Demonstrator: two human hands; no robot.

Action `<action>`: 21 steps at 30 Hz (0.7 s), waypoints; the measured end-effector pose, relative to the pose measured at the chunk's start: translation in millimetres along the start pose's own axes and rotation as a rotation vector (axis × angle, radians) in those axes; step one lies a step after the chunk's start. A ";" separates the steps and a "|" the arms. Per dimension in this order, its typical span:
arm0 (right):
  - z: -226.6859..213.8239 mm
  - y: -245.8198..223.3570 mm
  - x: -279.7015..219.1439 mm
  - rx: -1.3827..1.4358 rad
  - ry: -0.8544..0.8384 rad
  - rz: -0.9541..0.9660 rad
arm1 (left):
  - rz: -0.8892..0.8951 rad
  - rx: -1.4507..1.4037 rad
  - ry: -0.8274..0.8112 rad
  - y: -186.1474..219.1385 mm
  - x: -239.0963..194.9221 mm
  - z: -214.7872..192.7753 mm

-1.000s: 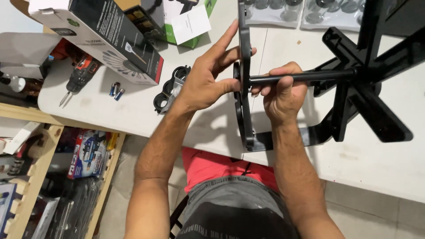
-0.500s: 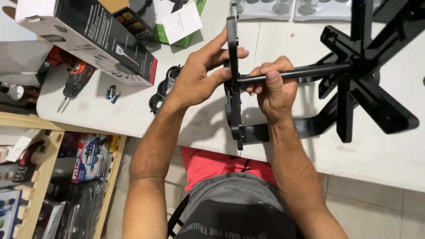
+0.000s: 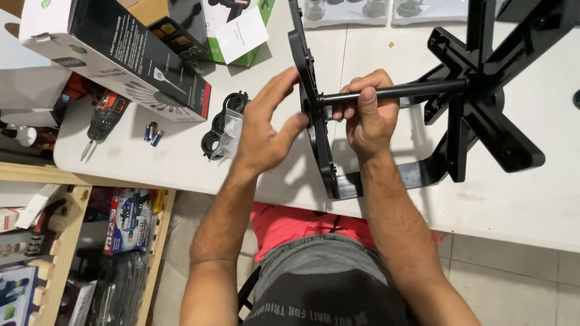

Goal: Assembling a black plastic rotating display rack by connecting components with a central rod.

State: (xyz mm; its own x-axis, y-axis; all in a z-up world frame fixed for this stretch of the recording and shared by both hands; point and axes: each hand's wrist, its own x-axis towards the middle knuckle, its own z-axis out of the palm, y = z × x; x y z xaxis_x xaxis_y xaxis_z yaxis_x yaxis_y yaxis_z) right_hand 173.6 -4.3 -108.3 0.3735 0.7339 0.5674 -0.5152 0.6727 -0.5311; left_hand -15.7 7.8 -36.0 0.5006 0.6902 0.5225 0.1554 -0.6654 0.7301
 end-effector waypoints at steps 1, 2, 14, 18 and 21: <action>0.4 -0.3 -0.3 0.002 0.001 -0.001 | 0.000 0.002 -0.001 4.8 -1.2 1.1; 1.4 -0.8 -1.1 0.009 -0.006 0.014 | 0.026 0.000 0.008 10.0 -3.3 2.0; -2.8 -0.6 -1.4 0.090 -0.070 0.064 | 0.118 -0.031 -0.148 19.2 -3.5 -1.2; 2.6 -1.2 -1.7 0.074 -0.055 0.072 | 0.123 0.029 -0.087 16.5 -5.8 4.8; 8.5 5.8 -5.9 0.006 -0.060 0.081 | 0.140 0.096 -0.053 18.1 -7.5 9.6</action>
State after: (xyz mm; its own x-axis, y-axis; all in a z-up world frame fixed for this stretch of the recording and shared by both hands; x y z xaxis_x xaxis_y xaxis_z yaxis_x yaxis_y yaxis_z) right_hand 161.9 -5.5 -109.4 0.2838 0.7790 0.5591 -0.5468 0.6105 -0.5730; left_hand -8.5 -12.2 -30.9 0.5668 0.5746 0.5904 0.1606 -0.7799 0.6049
